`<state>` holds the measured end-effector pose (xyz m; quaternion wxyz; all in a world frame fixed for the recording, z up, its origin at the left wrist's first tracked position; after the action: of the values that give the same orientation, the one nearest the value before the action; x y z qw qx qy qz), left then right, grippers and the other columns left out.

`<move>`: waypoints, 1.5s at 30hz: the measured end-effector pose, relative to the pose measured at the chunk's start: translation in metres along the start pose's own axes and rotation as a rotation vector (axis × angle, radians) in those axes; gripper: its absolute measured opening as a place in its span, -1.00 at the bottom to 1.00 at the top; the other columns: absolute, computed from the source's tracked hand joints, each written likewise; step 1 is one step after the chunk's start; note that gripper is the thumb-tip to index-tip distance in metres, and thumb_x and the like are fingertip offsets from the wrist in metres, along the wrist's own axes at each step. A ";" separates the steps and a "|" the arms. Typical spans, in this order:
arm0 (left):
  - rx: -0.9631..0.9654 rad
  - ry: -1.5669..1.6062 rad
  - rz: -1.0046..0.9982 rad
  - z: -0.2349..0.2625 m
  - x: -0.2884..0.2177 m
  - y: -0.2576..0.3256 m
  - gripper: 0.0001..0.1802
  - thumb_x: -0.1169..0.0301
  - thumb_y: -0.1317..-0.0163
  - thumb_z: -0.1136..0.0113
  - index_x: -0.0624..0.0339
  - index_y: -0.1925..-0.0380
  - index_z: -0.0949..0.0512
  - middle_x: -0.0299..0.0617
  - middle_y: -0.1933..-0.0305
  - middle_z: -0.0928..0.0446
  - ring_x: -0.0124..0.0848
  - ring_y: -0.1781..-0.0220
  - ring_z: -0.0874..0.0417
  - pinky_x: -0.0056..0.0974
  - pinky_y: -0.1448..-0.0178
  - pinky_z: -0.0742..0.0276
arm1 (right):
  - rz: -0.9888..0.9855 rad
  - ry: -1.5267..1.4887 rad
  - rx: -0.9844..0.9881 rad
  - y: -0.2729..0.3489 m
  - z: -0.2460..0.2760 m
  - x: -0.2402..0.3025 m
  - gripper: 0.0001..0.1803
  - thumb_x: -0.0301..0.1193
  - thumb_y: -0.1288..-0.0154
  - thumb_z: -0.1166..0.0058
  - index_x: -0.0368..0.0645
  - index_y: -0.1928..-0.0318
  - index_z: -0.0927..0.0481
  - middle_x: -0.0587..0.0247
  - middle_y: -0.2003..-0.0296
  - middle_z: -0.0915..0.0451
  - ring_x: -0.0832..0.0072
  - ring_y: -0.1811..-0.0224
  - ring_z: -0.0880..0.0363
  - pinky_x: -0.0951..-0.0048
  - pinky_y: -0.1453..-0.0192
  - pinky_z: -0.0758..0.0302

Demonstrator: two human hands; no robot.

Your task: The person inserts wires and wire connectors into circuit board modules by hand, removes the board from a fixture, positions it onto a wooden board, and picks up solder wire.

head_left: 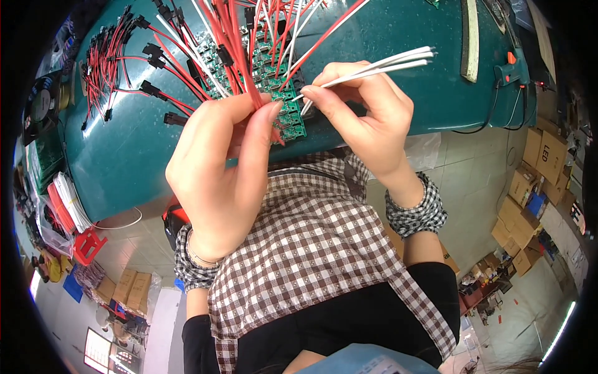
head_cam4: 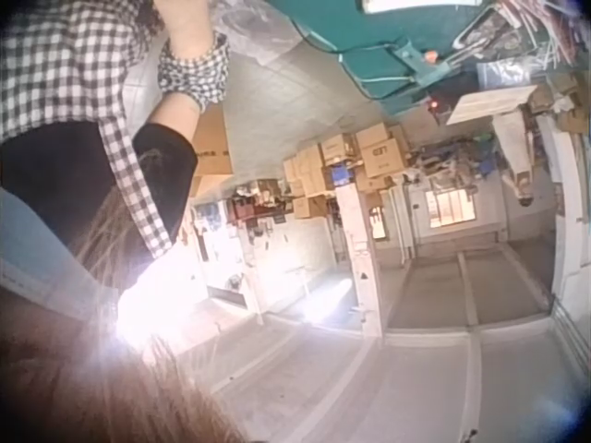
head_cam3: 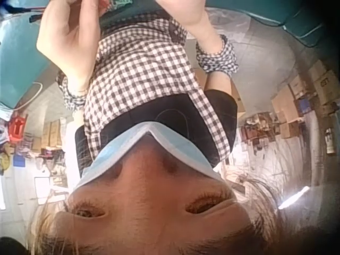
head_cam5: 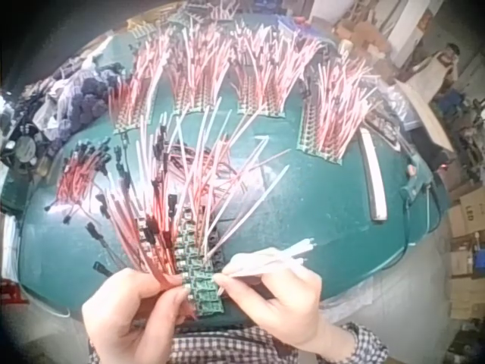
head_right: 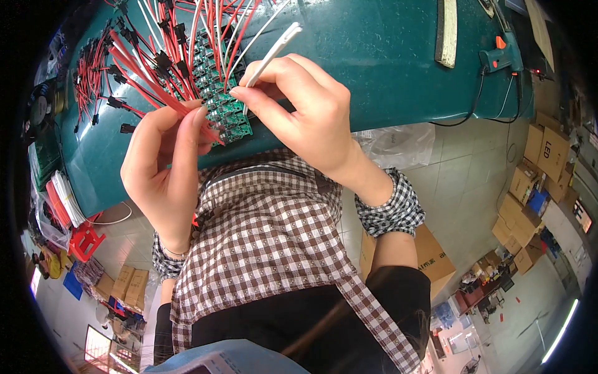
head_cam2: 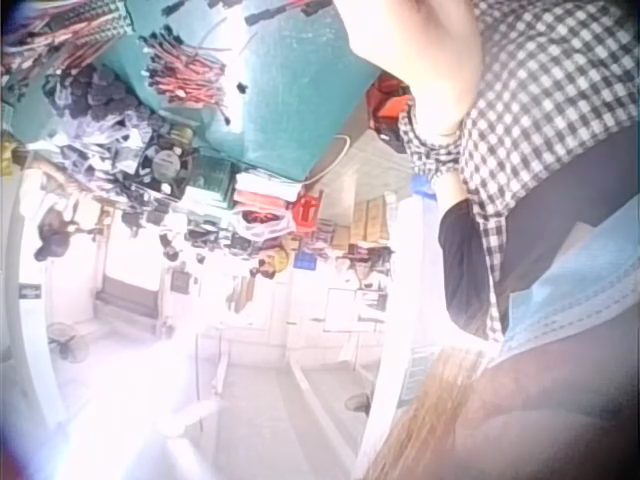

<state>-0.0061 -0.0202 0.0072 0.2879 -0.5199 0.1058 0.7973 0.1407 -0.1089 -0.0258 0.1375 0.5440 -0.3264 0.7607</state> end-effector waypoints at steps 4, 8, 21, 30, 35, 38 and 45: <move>0.030 -0.018 0.060 0.001 0.000 0.002 -0.87 0.59 -0.19 -0.32 0.35 0.27 -0.59 -0.12 0.35 -0.63 -0.48 0.41 -0.69 -0.42 0.33 -0.60 | 0.028 0.084 0.022 0.000 -0.001 0.002 -0.86 -0.60 -0.11 -0.34 -0.29 0.33 -0.63 0.24 0.42 -0.62 0.56 0.43 -0.67 0.57 0.37 -0.62; 0.016 0.033 0.072 0.001 0.004 0.002 -0.87 0.59 -0.20 -0.30 0.36 0.27 -0.58 -0.10 0.32 -0.65 -0.47 0.38 -0.71 -0.42 0.30 -0.62 | 0.069 0.140 0.070 0.001 -0.002 0.003 -0.84 -0.58 -0.08 -0.36 -0.30 0.31 -0.63 0.23 0.43 -0.62 0.53 0.44 -0.67 0.56 0.37 -0.62; 0.043 -0.026 0.017 -0.004 0.005 0.001 -0.89 0.61 -0.20 -0.28 0.35 0.27 -0.58 -0.11 0.35 -0.65 -0.43 0.38 -0.72 -0.41 0.30 -0.63 | -0.093 0.023 -0.005 0.001 0.003 -0.006 -0.75 -0.58 -0.05 -0.39 -0.40 0.25 -0.64 0.17 0.35 -0.65 0.57 0.37 -0.69 0.60 0.32 -0.65; 0.037 -0.046 -0.023 -0.005 0.004 0.000 -0.89 0.62 -0.20 -0.27 0.35 0.27 -0.57 -0.10 0.35 -0.65 -0.43 0.39 -0.72 -0.40 0.31 -0.62 | -0.195 -0.104 -0.011 0.003 0.004 -0.011 -0.78 -0.61 -0.11 -0.35 -0.42 0.22 -0.63 0.12 0.25 -0.68 0.55 0.31 -0.70 0.59 0.28 -0.66; 0.035 -0.053 -0.035 -0.005 0.004 0.000 -0.89 0.62 -0.20 -0.26 0.34 0.27 -0.57 -0.10 0.35 -0.65 -0.42 0.39 -0.72 -0.40 0.32 -0.62 | -0.221 -0.100 0.005 0.002 0.004 -0.010 -0.77 -0.60 -0.12 -0.34 -0.41 0.20 -0.63 0.14 0.25 -0.67 0.57 0.29 -0.69 0.62 0.27 -0.65; 0.036 -0.057 -0.033 -0.006 0.003 0.000 -0.89 0.62 -0.20 -0.27 0.34 0.27 -0.57 -0.10 0.35 -0.65 -0.42 0.40 -0.72 -0.40 0.32 -0.62 | -0.233 -0.122 0.001 0.003 0.003 -0.012 -0.77 -0.59 -0.13 -0.35 -0.40 0.19 -0.63 0.16 0.27 -0.67 0.59 0.29 -0.69 0.63 0.27 -0.64; 0.037 -0.058 -0.027 -0.007 0.005 -0.001 -0.88 0.61 -0.19 -0.28 0.35 0.27 -0.57 -0.10 0.35 -0.65 -0.41 0.40 -0.72 -0.39 0.32 -0.63 | -0.226 -0.124 0.005 0.002 0.002 -0.015 -0.76 -0.59 -0.14 -0.34 -0.38 0.18 -0.63 0.18 0.29 -0.66 0.60 0.30 -0.68 0.64 0.27 -0.63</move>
<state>-0.0016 -0.0215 -0.0003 0.3111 -0.4928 0.1050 0.8059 0.1464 -0.1100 -0.0398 0.2006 0.6235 -0.2687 0.7062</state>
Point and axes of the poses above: each hand's wrist, its own y-axis away from the middle knuckle, its own z-axis out of the back of the hand, x = y × z, the point moved 5 cm from there along -y, towards the middle knuckle
